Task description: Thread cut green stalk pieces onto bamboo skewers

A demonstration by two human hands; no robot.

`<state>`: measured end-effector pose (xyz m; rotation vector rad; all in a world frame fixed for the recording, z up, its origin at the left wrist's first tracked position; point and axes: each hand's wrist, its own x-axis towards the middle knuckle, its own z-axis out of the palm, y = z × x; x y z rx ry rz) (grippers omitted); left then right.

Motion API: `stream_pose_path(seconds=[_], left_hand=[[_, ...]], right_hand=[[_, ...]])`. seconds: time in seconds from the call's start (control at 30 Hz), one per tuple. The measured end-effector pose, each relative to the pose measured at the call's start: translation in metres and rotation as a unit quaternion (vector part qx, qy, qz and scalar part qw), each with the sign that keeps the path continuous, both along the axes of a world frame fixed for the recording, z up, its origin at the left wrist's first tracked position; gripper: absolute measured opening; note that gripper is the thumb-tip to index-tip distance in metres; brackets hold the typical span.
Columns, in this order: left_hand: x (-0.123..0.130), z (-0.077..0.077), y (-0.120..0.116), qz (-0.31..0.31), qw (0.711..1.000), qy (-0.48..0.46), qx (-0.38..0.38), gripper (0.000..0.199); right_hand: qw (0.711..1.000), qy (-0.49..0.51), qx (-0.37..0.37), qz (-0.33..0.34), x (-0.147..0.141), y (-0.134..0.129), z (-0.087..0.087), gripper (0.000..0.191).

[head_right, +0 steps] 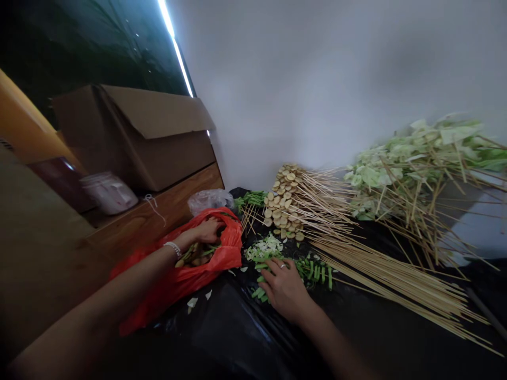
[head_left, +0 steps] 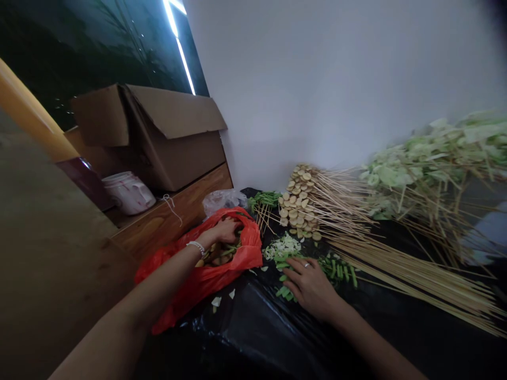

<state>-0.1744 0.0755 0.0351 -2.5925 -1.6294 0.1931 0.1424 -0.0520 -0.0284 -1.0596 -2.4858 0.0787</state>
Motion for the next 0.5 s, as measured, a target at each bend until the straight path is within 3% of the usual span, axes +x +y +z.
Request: stream_pose_path(seconds=[0.3, 0.4, 0.5], left_hand=[[-0.001, -0.012, -0.005, 0.030, 0.999, 0.003, 0.040, 0.047], [0.001, -0.005, 0.001, 0.039, 0.999, -0.008, 0.033, 0.045], [0.002, 0.012, 0.010, 0.050, 0.998, -0.031, 0.025, 0.041]], right_hand=[[1.000, -0.010, 0.000, -0.007, -0.001, -0.001, 0.005, 0.025], [1.000, -0.009, 0.005, -0.007, 0.000, -0.001, 0.003, 0.025], [1.000, -0.010, 0.011, -0.008, 0.000, 0.000, 0.001, 0.025]])
